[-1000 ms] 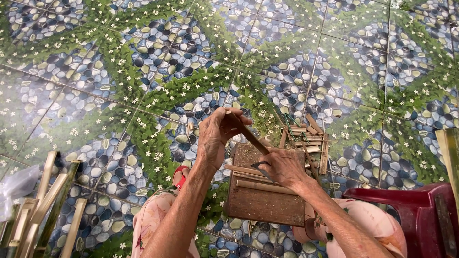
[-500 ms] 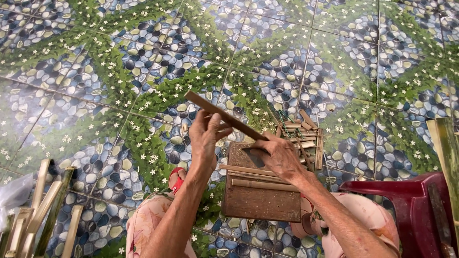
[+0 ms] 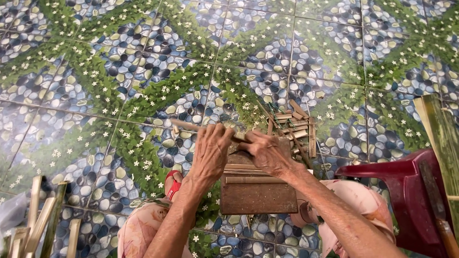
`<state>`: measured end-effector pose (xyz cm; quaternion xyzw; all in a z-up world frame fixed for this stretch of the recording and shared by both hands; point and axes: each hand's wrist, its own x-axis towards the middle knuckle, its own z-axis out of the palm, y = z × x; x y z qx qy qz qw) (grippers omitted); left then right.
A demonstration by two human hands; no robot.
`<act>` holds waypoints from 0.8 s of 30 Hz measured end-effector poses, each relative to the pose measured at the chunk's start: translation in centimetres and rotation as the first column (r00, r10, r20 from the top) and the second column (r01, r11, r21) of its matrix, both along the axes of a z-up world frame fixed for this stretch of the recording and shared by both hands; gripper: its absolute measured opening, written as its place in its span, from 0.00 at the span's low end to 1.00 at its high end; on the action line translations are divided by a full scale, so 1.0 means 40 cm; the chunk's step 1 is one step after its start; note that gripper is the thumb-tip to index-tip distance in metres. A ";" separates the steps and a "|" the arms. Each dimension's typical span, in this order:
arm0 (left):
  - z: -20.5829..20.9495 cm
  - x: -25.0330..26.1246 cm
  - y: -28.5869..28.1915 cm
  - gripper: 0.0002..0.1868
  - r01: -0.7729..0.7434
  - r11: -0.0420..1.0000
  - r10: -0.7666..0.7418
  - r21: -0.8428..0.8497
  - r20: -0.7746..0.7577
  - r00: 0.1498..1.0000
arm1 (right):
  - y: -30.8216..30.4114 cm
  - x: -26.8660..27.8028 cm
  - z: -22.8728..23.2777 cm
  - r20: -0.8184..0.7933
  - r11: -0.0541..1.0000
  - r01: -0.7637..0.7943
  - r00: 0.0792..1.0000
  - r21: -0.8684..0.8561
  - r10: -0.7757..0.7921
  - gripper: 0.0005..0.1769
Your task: The person sands a bamboo stick by holding it in one hand and rubbing it with sandpaper in the other, smoothing its surface.
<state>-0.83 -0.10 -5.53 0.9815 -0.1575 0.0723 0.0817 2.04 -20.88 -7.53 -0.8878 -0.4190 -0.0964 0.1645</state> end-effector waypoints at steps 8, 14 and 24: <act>0.022 0.001 0.008 0.18 0.009 0.997 0.001 0.071 -0.130 0.991 | -0.042 0.028 0.019 -0.016 0.995 -0.084 0.996 -0.049 0.083 0.11; 0.070 -0.007 0.023 0.16 -0.154 0.988 0.154 0.011 -0.110 0.982 | -0.080 0.046 0.103 -0.238 0.991 0.089 0.969 0.103 -0.062 0.09; 0.129 0.003 -0.020 0.05 -0.281 0.432 0.021 -0.857 -0.302 0.953 | -0.005 -0.005 0.157 -0.737 0.910 0.200 0.659 0.364 0.150 0.09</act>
